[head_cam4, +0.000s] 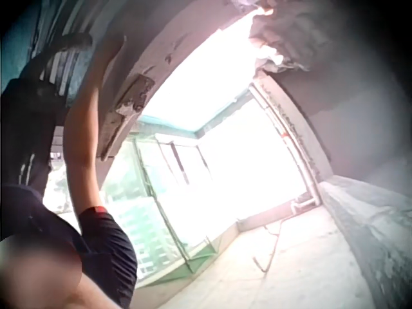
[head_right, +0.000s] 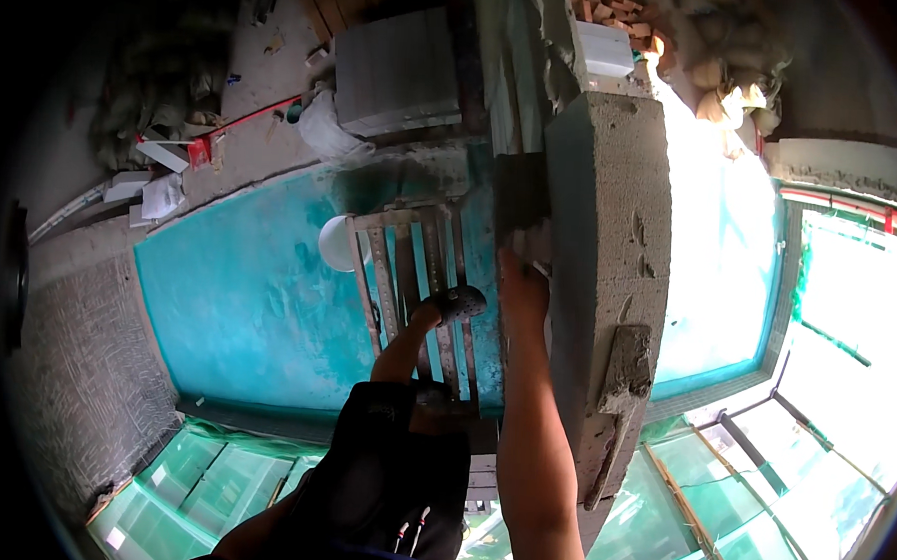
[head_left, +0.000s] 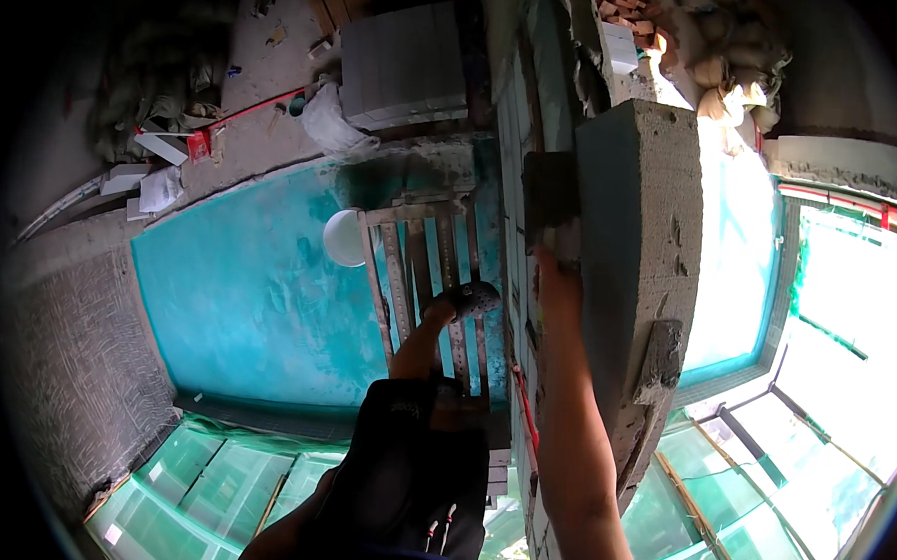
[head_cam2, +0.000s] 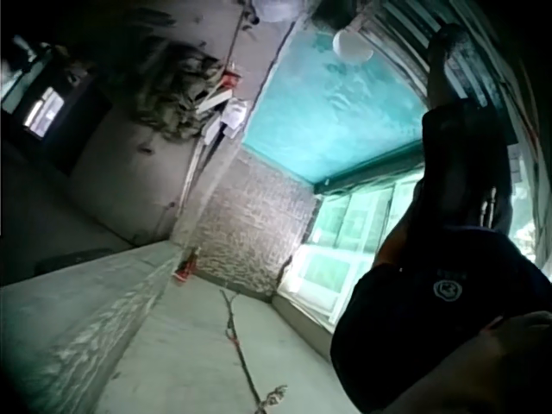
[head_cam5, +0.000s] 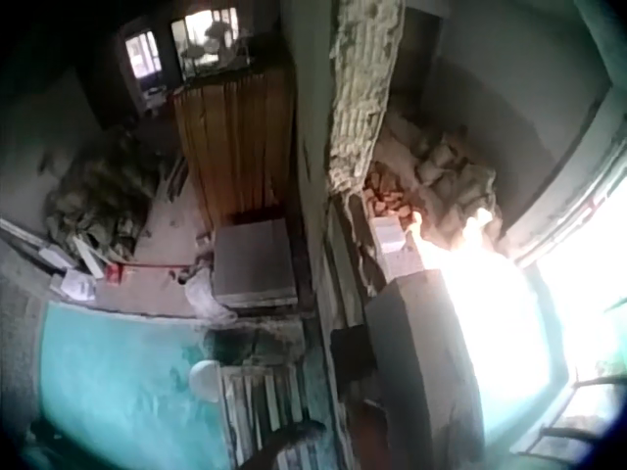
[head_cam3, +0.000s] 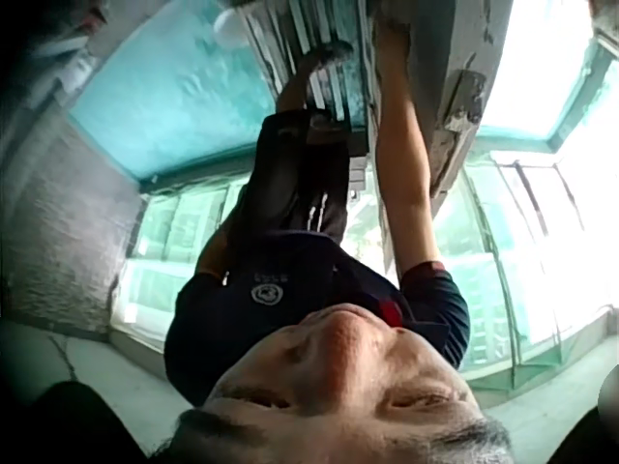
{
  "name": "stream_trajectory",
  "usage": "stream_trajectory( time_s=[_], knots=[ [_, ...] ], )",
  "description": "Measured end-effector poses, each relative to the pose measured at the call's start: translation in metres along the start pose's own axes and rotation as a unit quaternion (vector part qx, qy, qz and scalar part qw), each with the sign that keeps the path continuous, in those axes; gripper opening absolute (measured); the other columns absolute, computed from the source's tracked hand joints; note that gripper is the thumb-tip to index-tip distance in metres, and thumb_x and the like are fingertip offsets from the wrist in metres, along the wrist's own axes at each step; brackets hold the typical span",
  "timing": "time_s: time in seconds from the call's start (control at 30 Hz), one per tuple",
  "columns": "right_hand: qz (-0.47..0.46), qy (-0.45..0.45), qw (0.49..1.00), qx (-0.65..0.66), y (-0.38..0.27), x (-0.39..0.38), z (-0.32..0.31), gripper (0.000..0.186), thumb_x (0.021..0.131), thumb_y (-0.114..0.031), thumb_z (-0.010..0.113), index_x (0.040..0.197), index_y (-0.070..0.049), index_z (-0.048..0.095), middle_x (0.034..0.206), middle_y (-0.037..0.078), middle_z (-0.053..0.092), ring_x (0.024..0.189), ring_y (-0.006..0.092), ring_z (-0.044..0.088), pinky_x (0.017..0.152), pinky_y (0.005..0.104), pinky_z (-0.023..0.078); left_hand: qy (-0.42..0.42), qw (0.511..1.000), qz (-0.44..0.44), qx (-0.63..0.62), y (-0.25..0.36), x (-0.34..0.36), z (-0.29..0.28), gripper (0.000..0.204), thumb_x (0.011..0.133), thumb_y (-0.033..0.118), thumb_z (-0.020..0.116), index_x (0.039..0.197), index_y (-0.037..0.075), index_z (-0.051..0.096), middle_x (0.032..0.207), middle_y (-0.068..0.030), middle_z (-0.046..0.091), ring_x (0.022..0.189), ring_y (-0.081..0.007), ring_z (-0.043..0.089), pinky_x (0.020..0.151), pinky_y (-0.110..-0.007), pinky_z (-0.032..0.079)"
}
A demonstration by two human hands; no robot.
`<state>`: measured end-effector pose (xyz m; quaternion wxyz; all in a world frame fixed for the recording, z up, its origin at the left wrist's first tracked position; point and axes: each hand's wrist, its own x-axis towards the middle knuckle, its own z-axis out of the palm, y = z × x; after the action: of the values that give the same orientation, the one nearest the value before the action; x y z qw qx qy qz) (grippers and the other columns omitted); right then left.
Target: The person applies mortar to a concrete beam using a trowel, then lifts and places a lightweight concrete block onto the beam. Later, the person walks through a construction site, handles a power tool, and organizes electrical cables and tools in a storage bag.
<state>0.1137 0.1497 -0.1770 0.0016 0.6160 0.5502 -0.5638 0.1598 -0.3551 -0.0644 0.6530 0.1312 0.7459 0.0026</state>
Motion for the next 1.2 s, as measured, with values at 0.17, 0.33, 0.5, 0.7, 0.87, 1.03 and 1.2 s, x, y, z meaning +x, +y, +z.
stream_trajectory(
  time_s=[0.17,0.33,0.5,0.7,0.87,1.03,1.2],
  knots=[
    [-0.032,0.031,0.999,0.002,-0.021,0.044,0.03,0.054,0.087,-0.053,0.053,0.062,-0.005,0.052,0.056,0.006,0.049,0.055,0.0194,0.049,0.055,0.0384,0.037,-0.008,1.0,-0.009,-0.004,0.004,0.0,-0.012,0.038,0.089,0.04,0.051,0.104,0.007,0.064,0.087,-0.01,0.064,0.074,-0.0263,0.058,0.06,-0.038,0.045],
    [0.01,0.026,0.995,0.101,-0.026,0.023,0.048,0.046,0.087,-0.047,0.058,0.062,-0.009,0.052,0.055,0.0,0.045,0.052,0.0117,0.043,0.053,0.0328,0.036,-0.007,1.0,-0.012,0.011,0.004,0.004,-0.041,0.038,0.089,0.04,0.052,0.105,0.007,0.064,0.087,-0.0095,0.064,0.073,-0.0258,0.058,0.059,-0.037,0.045],
    [-0.141,0.168,0.974,-0.054,0.026,-0.055,0.028,0.044,0.084,-0.047,0.059,0.079,-0.003,0.06,0.074,0.02,0.061,0.077,0.043,0.058,0.063,0.0496,0.046,-0.018,0.997,0.007,0.069,0.017,0.011,-0.079,0.039,0.089,0.04,0.052,0.105,0.007,0.064,0.087,-0.0091,0.064,0.073,-0.0253,0.058,0.058,-0.037,0.045],
    [0.061,0.008,0.996,-0.067,0.122,-0.22,-0.021,0.053,0.078,-0.06,0.054,0.088,-0.009,0.067,0.089,0.019,0.065,0.087,0.0373,0.062,0.075,0.0453,0.05,-0.013,0.987,0.008,0.159,0.006,-0.004,-0.152,0.039,0.089,0.04,0.052,0.105,0.007,0.064,0.087,-0.0086,0.064,0.072,-0.0247,0.058,0.058,-0.037,0.045],
    [0.279,0.052,0.957,-0.058,0.276,-0.402,-0.048,0.056,0.078,-0.063,0.053,0.094,-0.011,0.068,0.099,0.016,0.066,0.092,0.0351,0.064,0.079,0.0455,0.051,-0.047,0.957,0.041,0.282,0.036,0.007,-0.181,0.039,0.089,0.041,0.052,0.105,0.007,0.064,0.087,-0.0081,0.064,0.072,-0.0242,0.057,0.057,-0.037,0.045],
    [0.547,0.179,0.805,0.146,0.357,-0.558,-0.002,0.06,0.077,-0.062,0.053,0.089,-0.005,0.07,0.096,0.021,0.066,0.092,0.0374,0.063,0.08,0.0445,0.051,-0.047,0.908,0.052,0.414,0.093,0.001,-0.221,0.039,0.089,0.041,0.053,0.105,0.008,0.064,0.087,-0.0077,0.064,0.071,-0.0237,0.057,0.056,-0.036,0.045],
    [0.507,0.368,0.481,0.613,0.422,-0.651,0.094,0.051,0.085,-0.049,0.062,0.075,0.001,0.059,0.066,0.008,0.057,0.052,0.0163,0.054,0.05,0.0315,0.045,-0.055,0.849,0.076,0.52,0.166,-0.009,-0.208,0.039,0.089,0.041,0.053,0.105,0.008,0.064,0.087,-0.0072,0.064,0.071,-0.0232,0.057,0.056,-0.036,0.045]
  ],
)
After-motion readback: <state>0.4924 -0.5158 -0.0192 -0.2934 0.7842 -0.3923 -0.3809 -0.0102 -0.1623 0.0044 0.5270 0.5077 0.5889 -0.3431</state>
